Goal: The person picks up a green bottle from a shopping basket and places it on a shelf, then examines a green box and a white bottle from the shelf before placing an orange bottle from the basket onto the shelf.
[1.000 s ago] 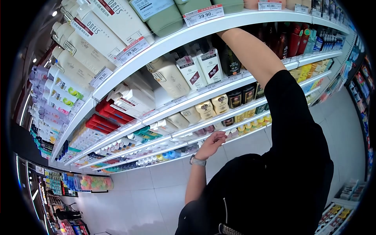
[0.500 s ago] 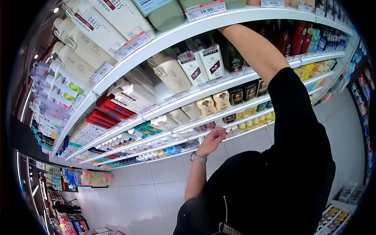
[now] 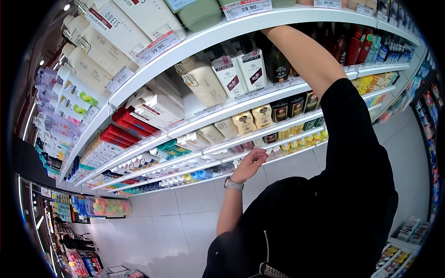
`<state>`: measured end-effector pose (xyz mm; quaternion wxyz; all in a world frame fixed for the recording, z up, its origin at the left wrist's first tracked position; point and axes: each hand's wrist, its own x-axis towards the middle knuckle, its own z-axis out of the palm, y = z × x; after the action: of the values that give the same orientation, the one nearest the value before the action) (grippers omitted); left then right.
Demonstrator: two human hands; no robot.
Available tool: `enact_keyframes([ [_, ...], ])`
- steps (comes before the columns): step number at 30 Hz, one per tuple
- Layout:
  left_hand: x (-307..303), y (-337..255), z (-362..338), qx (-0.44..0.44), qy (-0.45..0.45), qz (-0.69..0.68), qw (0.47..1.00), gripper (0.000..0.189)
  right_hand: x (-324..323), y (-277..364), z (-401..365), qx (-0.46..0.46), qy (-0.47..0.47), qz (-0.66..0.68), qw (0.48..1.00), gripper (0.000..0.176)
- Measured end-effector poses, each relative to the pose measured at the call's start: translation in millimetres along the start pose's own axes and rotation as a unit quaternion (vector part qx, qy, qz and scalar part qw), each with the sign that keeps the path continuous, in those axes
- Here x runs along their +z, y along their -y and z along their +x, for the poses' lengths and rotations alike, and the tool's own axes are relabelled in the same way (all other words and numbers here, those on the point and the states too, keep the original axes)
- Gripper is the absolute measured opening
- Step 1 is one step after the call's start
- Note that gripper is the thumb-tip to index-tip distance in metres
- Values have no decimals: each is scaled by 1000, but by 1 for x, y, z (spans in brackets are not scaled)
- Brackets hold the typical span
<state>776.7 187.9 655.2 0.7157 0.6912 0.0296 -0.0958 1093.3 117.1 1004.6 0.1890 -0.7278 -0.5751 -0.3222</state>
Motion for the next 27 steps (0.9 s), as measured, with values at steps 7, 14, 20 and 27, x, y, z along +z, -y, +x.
enact_keyframes([
  [7,-1,0,3,-3,0,14,1000,34,4,6,1,4,-6,7,1000,34],
  [14,0,1,4,-5,1,23,1000,33,9,9,5,1,-7,10,1000,36],
  [20,6,3,4,-2,-7,37,999,33,23,16,11,-1,-10,19,1000,37],
  [27,6,0,0,-29,-2,15,999,36,31,19,18,-1,-11,24,1000,38],
])
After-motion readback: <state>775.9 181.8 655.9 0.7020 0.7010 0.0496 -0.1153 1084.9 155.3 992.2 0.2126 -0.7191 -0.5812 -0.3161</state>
